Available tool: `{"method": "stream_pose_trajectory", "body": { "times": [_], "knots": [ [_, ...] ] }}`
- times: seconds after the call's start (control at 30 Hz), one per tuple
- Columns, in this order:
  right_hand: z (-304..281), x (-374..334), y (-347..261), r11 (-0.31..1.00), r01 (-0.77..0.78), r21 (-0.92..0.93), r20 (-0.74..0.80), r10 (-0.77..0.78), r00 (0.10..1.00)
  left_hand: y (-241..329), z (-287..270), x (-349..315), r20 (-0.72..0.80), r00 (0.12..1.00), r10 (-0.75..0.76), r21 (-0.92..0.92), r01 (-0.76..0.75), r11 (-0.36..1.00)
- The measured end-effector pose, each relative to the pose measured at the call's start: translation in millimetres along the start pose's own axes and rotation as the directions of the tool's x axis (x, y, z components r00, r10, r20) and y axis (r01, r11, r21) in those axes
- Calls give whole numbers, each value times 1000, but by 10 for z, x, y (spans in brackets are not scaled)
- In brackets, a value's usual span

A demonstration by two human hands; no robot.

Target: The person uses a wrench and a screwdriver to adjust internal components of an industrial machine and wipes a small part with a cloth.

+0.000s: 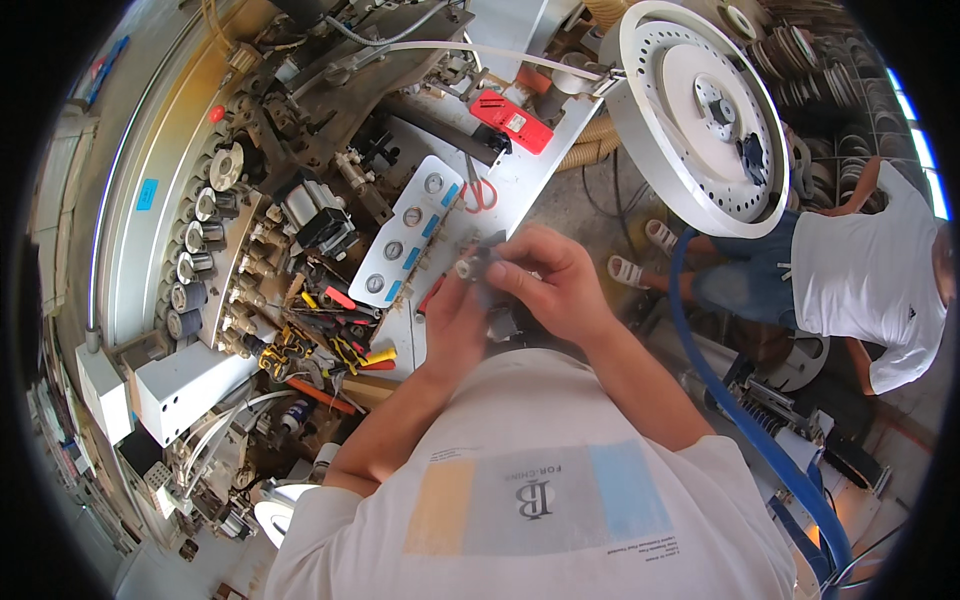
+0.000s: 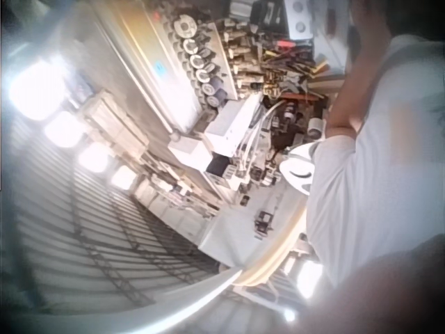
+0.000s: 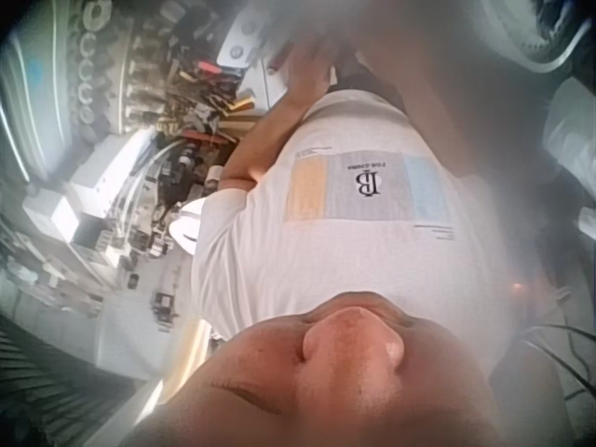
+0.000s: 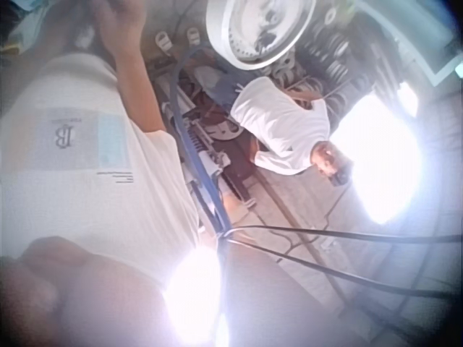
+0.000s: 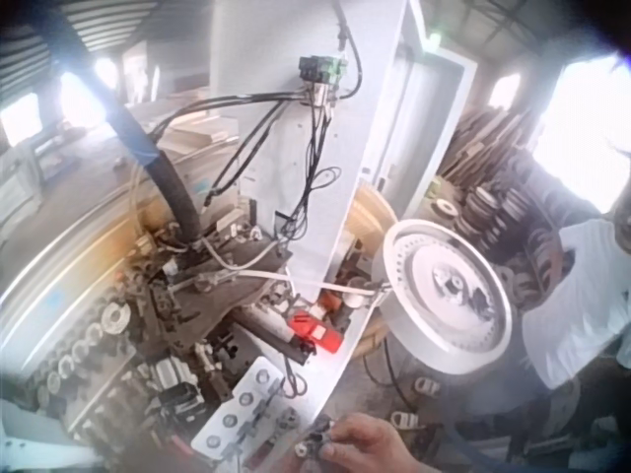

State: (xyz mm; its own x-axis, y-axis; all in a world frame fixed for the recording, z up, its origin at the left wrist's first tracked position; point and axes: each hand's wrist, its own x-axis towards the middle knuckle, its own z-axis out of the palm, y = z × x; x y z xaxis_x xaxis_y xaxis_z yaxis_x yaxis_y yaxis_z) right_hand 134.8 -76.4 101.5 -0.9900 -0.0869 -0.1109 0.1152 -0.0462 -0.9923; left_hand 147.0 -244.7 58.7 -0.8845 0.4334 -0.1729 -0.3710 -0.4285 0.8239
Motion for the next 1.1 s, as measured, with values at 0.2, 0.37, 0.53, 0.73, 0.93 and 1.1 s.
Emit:
{"method": "stream_pose_trajectory", "body": {
  "times": [0.2, 0.37, 0.53, 0.73, 0.93, 1.1],
  "knots": [
    [43, 105, -108, 993, -116, -35, -3, 116, 993, 21, 14, 36, -35, 995, -96, -228, 86, 970],
    [58, 125, -221, 957, -217, -190, -94, 203, 975, 209, 61, 93, -80, 996, -28, -3, 28, 1000],
    [61, 222, -422, 858, 21, -513, -15, -33, 999, 251, 65, 141, -94, 995, -33, 76, 40, 996],
    [52, 313, -379, 725, 201, -659, 28, -244, 969, 152, 141, 137, -71, 952, 296, 713, -159, 683],
    [-38, 289, -244, 727, 325, -605, 241, -222, 945, 306, 131, 225, -190, 901, -389, -498, 253, 830],
    [-3, 88, -84, 960, 59, -274, 141, -20, 990, 344, 15, 307, -75, 939, -335, -763, 162, 626]
  ]
}}
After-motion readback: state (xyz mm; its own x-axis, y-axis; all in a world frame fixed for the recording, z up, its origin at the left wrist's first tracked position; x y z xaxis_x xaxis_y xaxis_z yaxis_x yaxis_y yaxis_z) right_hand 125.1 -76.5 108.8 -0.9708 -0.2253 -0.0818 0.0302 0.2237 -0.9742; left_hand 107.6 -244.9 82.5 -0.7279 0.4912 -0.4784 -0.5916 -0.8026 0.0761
